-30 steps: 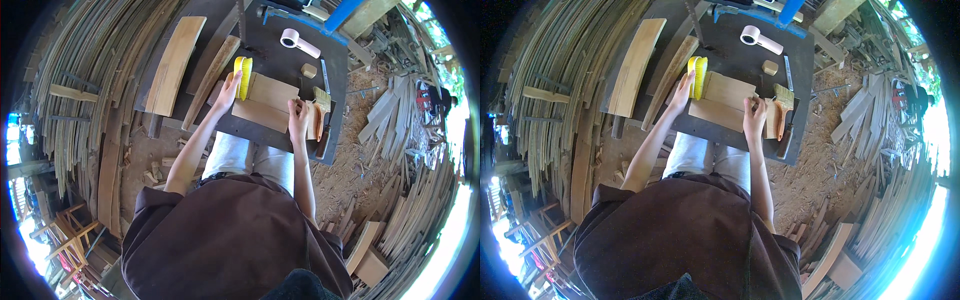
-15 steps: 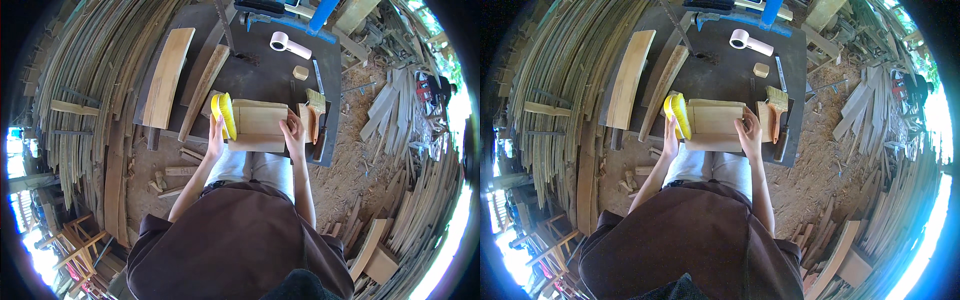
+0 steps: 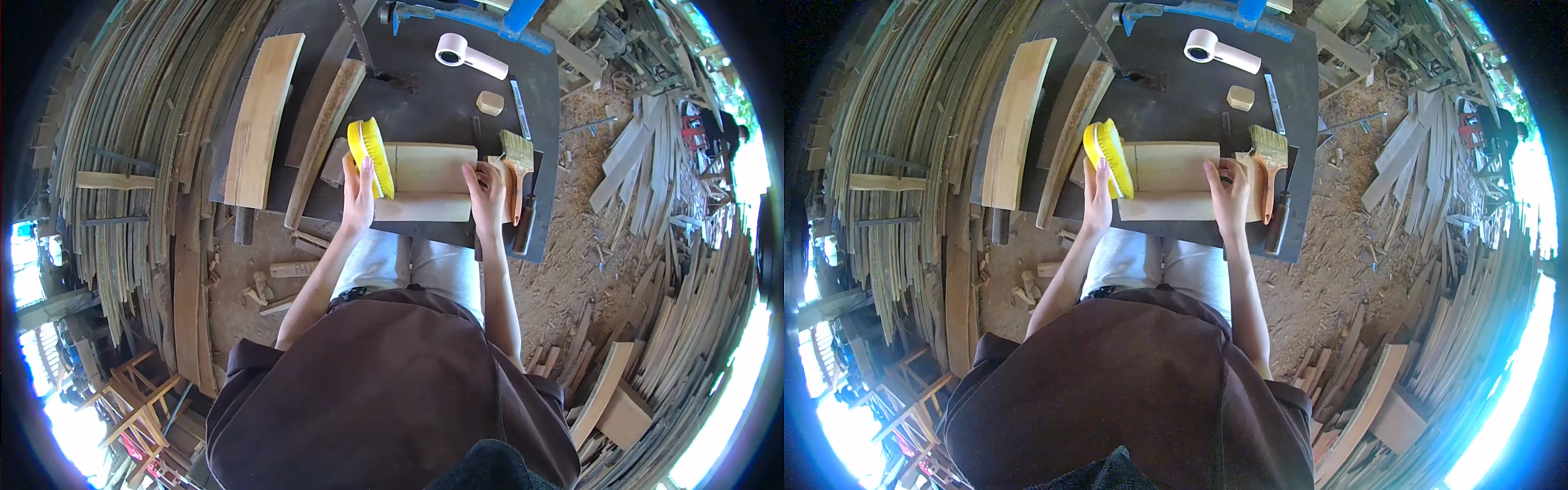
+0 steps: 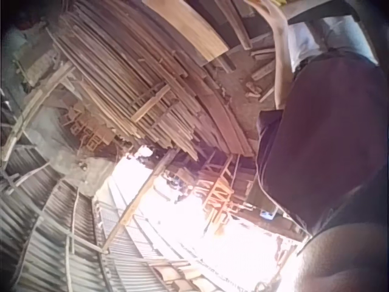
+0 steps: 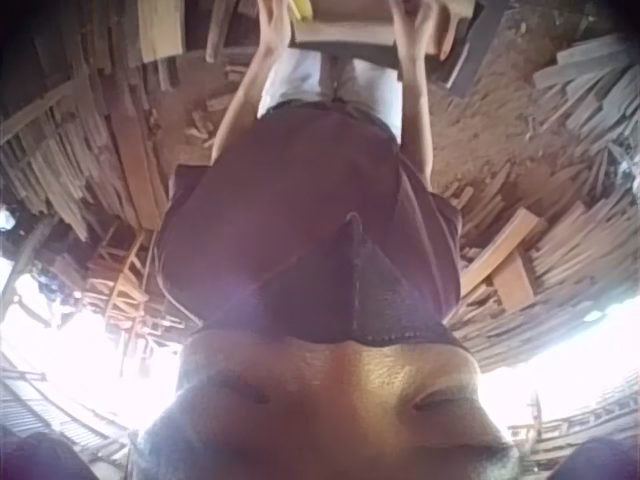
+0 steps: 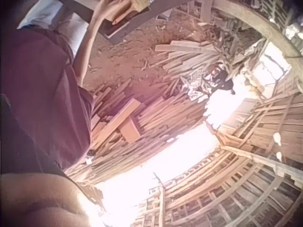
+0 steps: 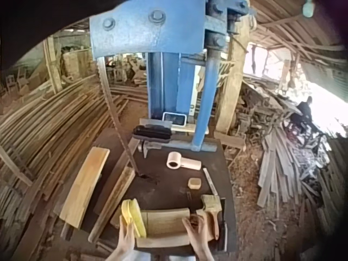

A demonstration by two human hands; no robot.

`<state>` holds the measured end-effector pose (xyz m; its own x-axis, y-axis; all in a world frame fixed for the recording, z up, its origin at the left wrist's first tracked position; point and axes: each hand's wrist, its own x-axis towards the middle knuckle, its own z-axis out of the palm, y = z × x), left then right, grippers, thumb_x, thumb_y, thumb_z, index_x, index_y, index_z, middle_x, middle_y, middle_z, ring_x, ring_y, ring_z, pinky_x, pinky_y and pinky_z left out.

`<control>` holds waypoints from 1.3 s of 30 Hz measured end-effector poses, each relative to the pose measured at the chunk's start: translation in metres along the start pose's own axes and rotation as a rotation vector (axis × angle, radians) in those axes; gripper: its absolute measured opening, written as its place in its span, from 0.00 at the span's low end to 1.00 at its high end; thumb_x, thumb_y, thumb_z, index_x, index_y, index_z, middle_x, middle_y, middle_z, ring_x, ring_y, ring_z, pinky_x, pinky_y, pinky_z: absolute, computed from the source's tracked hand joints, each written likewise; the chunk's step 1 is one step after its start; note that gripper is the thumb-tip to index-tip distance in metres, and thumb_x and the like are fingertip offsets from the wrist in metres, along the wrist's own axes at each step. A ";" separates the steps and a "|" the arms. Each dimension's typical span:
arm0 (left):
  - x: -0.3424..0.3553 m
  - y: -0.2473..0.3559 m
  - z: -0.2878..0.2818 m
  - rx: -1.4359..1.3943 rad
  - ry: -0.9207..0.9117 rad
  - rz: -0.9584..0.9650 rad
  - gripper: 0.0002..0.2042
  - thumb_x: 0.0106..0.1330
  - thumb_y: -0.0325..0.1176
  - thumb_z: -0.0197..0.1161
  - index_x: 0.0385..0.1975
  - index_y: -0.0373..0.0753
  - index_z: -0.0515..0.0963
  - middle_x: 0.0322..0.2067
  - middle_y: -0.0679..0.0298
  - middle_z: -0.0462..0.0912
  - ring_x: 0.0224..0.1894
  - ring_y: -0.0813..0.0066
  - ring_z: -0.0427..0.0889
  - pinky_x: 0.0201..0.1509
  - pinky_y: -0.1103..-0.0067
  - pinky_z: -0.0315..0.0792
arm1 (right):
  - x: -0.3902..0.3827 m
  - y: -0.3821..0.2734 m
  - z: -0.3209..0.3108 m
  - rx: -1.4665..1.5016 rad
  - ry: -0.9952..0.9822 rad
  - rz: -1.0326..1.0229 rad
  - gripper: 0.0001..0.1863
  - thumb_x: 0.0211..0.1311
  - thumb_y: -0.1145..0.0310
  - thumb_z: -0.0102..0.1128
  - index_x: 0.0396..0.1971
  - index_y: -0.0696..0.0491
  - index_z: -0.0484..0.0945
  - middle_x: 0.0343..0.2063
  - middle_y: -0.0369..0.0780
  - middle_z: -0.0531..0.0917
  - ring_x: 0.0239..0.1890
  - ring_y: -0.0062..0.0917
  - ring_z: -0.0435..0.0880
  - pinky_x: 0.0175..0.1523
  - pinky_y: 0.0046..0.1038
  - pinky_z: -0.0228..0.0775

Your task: The person smooths a rectangular wooden plank on a workbench using a sanding block, then wipes the surface with a yellow sponge. They briefly inspect the plank and use a chisel to refine the edges and corners of the wood.

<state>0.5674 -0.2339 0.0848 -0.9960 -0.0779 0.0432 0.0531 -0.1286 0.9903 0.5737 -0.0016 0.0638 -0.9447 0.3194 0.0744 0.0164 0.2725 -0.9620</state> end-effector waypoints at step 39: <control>0.027 -0.021 -0.029 0.509 0.017 0.322 0.21 0.69 0.31 0.62 0.57 0.28 0.70 0.51 0.46 0.77 0.57 0.54 0.76 0.62 0.67 0.68 | -0.005 0.004 -0.071 -0.224 0.132 -0.277 0.10 0.66 0.73 0.60 0.45 0.57 0.81 0.29 0.39 0.81 0.26 0.20 0.77 0.31 0.22 0.70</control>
<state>0.5419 -0.2615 0.0614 -0.9339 -0.0503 0.3539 0.3073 0.3932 0.8666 0.6014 0.0621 0.0778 -0.8733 0.3157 0.3710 -0.1489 0.5522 -0.8203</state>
